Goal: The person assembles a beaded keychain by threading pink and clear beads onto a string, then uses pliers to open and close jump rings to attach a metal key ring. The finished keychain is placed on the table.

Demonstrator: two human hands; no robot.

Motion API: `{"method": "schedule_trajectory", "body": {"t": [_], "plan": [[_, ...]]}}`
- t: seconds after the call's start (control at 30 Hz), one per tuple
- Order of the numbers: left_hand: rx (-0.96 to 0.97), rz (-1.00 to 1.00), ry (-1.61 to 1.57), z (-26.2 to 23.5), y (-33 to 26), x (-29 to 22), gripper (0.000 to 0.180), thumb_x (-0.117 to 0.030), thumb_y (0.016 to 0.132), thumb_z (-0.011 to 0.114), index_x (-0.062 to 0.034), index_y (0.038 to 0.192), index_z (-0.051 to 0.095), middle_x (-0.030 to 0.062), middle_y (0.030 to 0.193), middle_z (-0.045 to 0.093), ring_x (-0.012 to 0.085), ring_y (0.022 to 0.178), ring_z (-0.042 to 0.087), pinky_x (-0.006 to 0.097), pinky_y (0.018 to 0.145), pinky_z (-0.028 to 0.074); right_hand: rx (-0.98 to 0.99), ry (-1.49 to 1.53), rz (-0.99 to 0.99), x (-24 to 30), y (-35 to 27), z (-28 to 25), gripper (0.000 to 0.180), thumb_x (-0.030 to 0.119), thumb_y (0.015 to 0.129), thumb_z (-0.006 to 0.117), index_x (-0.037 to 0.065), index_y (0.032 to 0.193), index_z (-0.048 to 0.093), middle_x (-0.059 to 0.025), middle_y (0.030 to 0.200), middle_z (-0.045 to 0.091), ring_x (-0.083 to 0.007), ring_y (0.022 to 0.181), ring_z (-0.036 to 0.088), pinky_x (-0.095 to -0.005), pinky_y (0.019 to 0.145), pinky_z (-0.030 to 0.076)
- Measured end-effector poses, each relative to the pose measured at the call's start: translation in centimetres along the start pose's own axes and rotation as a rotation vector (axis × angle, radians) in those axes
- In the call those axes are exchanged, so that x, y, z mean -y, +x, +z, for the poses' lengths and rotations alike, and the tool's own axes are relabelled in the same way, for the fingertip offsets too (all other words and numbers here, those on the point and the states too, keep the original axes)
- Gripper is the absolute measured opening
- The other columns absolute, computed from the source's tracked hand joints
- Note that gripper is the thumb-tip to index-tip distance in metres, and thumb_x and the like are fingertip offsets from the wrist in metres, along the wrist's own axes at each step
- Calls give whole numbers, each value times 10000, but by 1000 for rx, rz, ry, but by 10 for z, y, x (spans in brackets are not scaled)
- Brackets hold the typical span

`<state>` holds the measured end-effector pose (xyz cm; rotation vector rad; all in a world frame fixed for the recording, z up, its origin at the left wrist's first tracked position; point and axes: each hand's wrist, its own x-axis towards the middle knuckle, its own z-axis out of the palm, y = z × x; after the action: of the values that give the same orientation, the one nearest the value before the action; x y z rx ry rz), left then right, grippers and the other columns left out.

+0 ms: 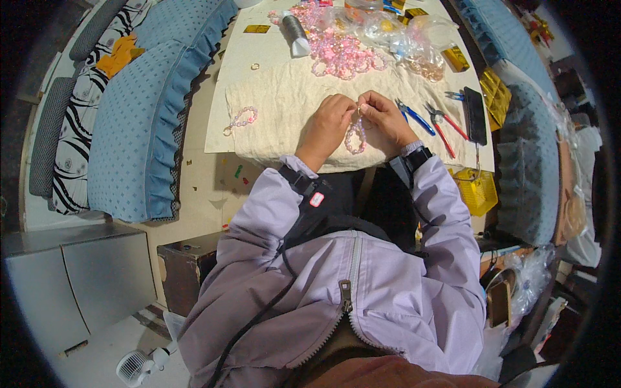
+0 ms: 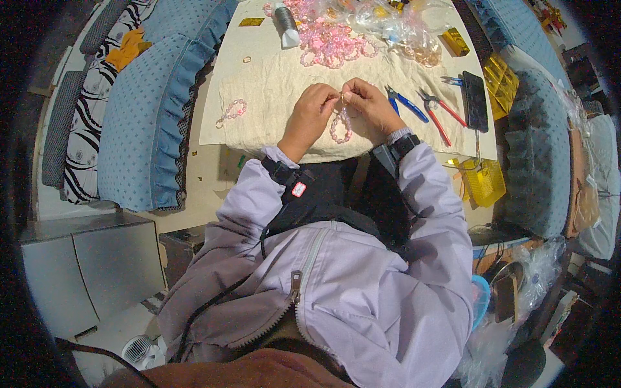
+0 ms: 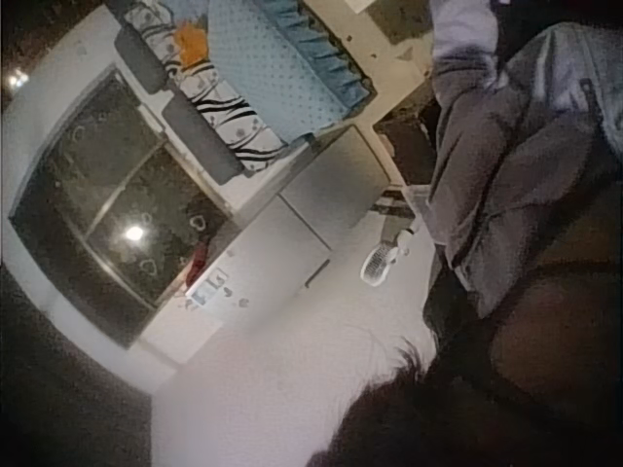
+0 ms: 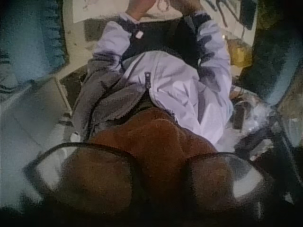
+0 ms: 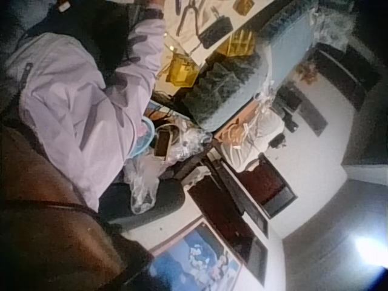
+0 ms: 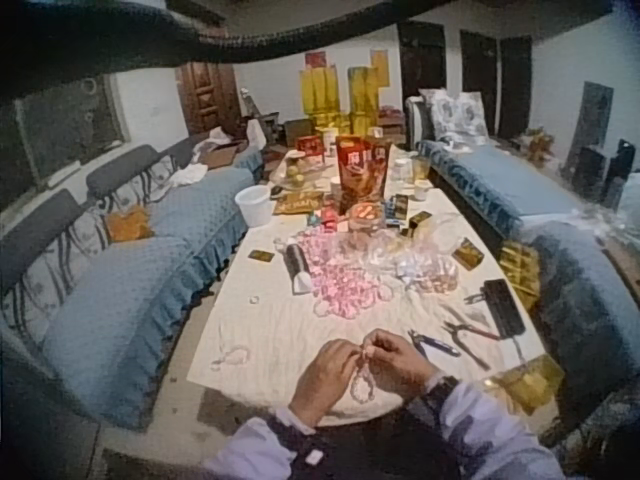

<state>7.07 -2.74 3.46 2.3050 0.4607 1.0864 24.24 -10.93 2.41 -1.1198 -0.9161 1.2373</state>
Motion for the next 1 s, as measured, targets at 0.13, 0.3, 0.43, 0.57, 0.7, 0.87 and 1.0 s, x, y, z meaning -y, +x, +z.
{"method": "schedule_trajectory", "body": {"t": [0.13, 0.3, 0.43, 0.57, 0.7, 0.87, 1.0], "plan": [[27, 31, 35, -3, 0, -1, 115, -28, 881, 676, -5, 978, 619, 148, 932, 615, 345, 900, 610, 416, 802, 501, -1, -18, -26, -2, 2, -1, 90, 162, 1013, 617, 82, 989, 586, 68, 859, 516, -42, 760, 455, -211, 670, 379], [83, -252, -153, -1, -5, -5, 115, -66, 944, 637, -14, 1045, 615, 111, 981, 643, 253, 946, 633, 356, 832, 509, -11, -124, -102, -9, 5, -4, 108, 188, 1024, 613, 86, 1011, 579, 57, 884, 534, -52, 790, 483, -217, 706, 414], [111, -468, -630, 2, -3, 3, 174, -105, 1018, 544, -7, 1153, 592, 72, 1091, 658, 178, 1041, 625, 313, 922, 497, -14, -355, -192, 0, 1, -7, 124, 197, 1035, 607, 78, 1028, 573, 43, 906, 552, -67, 822, 510, -231, 739, 443], [170, -443, -873, -2, 4, 7, 247, -147, 1048, 515, -9, 1249, 554, 42, 1115, 636, 138, 1065, 602, 301, 956, 485, 28, -471, -322, 22, -3, -2, 103, 156, 1038, 596, 57, 1035, 568, 10, 919, 570, -82, 827, 530, -249, 744, 456], [194, -497, -960, -11, 11, -2, 260, -227, 1037, 561, -53, 1224, 608, 10, 1079, 647, 97, 1030, 584, 261, 909, 443, -25, -609, -397, 47, -14, 7, 82, 110, 1025, 599, 40, 1050, 563, -34, 933, 594, -115, 847, 569, -272, 757, 474], [197, -500, -1033, -19, 19, -13, 188, -194, 1016, 605, -52, 1135, 636, 0, 1014, 650, 76, 940, 581, 250, 848, 463, -59, -750, -541, 71, -26, 21, 108, 60, 989, 628, 38, 1069, 558, -85, 944, 605, -184, 873, 613, -307, 774, 500], [189, -533, -1154, -22, 21, -21, 141, -159, 993, 630, -57, 1089, 642, -1, 950, 659, 76, 846, 575, 248, 750, 456, -110, -851, -600, 80, -39, 33, 131, 45, 974, 640, 49, 1079, 562, -109, 949, 619, -243, 876, 642, -337, 780, 518]]}}
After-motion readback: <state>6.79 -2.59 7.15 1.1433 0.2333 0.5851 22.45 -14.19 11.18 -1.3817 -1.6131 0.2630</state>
